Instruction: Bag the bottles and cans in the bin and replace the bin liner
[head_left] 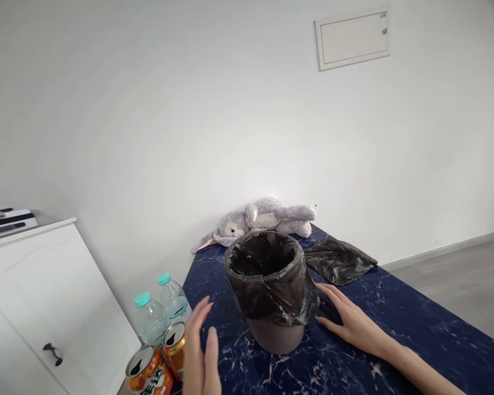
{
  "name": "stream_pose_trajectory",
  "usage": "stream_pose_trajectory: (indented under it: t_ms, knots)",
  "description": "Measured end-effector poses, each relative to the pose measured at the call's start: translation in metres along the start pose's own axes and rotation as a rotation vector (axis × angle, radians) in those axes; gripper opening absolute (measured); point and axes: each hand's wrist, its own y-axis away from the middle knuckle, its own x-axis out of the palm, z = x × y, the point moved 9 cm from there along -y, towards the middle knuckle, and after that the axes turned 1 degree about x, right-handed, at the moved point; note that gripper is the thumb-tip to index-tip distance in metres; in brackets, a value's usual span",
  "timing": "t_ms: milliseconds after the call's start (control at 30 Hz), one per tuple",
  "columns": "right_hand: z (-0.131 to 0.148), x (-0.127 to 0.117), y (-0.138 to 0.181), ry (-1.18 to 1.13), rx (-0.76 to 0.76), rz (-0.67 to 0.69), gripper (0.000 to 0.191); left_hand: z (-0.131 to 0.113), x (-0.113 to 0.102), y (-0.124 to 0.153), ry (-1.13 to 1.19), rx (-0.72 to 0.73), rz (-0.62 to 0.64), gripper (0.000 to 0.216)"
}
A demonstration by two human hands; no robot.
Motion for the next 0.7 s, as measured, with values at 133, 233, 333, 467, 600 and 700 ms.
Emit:
stream_pose_trajectory:
  t_ms: [133,233,333,467,600,700]
  knots:
    - [0.005,-0.004,0.004,-0.005,-0.031,-0.034,0.046,-0.059,-0.078,-0.063,-0.376,0.386,-0.162,0.039]
    - [0.004,-0.003,0.003,-0.044,-0.044,-0.047,0.042,-0.052,-0.099,-0.117,-0.721,0.455,-0.181,0.047]
    - [-0.001,0.0,0.002,-0.072,-0.024,-0.052,0.039,-0.01,-0.092,-0.154,-1.048,0.303,0.044,0.058]
    - [-0.004,0.0,0.002,-0.083,-0.009,-0.071,0.032,0.02,-0.073,-0.156,-1.154,0.169,0.319,0.051]
    - [-0.003,-0.002,0.001,-0.086,-0.016,-0.095,0.03,0.003,-0.063,-0.152,-1.142,0.2,0.344,0.038]
    - [-0.003,-0.003,0.0,-0.093,-0.015,-0.104,0.03,-0.022,-0.066,-0.156,-1.129,0.226,0.319,0.037]
